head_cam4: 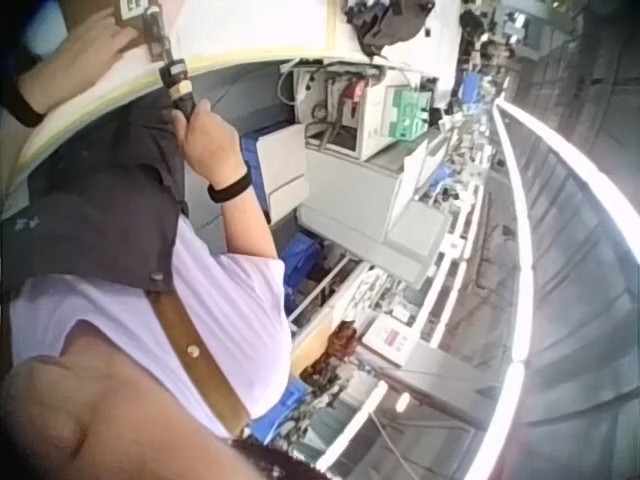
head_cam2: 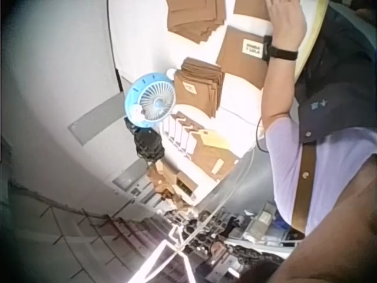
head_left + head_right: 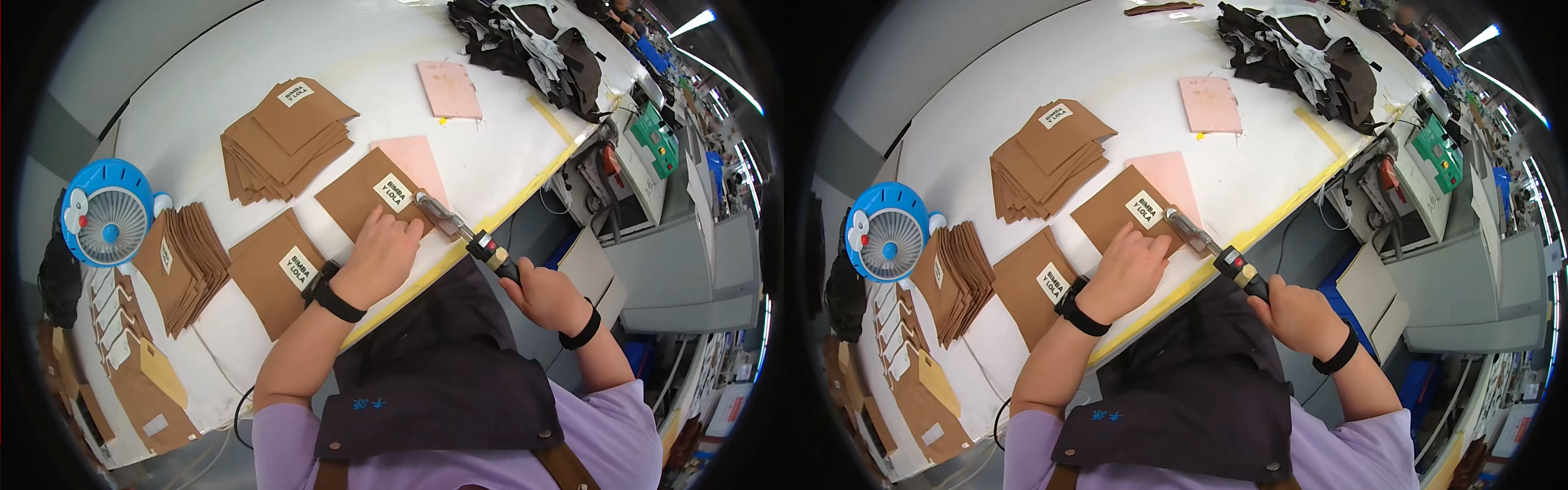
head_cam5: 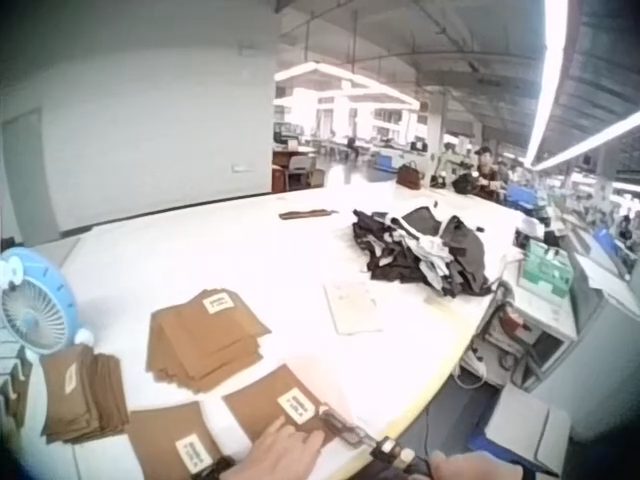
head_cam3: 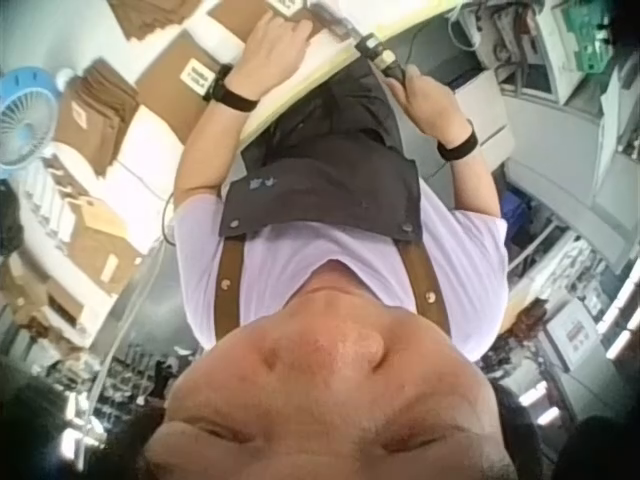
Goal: The recorder uses a handheld heated tool to press and crease the edges of labeled leather pieces in a workshop.
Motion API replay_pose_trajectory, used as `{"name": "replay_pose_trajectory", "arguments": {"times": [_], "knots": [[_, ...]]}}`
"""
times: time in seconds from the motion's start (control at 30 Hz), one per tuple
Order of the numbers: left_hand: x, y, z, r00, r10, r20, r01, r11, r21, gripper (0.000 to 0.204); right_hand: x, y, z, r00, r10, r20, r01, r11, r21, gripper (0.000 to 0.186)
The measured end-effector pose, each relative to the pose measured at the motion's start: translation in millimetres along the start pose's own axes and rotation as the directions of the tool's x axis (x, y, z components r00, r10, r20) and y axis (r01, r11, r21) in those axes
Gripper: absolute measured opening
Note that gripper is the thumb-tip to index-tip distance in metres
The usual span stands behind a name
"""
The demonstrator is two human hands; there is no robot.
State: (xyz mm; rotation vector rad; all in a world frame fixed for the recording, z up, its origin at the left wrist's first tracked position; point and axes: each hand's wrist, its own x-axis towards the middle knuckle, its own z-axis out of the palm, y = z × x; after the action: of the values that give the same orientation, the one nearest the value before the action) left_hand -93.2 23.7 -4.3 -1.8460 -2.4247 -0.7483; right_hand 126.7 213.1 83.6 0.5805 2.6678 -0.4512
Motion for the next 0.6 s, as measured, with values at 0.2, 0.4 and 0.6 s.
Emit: {"name": "replay_pose_trajectory", "arguments": {"times": [0.2,0.4,0.6], "knots": [[4,4,1,1.000,0.019,0.017,-0.019,0.999,0.034,0.021,73,-13,-2,0.977,-0.124,-0.174,0.124,0.992,-0.010,0.045],[4,4,3,1.000,0.027,0.003,-0.027,0.999,0.042,0.027,114,-34,-19,0.990,-0.106,-0.089,0.114,0.990,0.084,0.048],[5,0,2,0.999,-0.006,0.032,0.004,0.998,0.061,0.028,34,3,6,0.985,-0.084,-0.153,0.086,0.996,0.006,0.045]]}}
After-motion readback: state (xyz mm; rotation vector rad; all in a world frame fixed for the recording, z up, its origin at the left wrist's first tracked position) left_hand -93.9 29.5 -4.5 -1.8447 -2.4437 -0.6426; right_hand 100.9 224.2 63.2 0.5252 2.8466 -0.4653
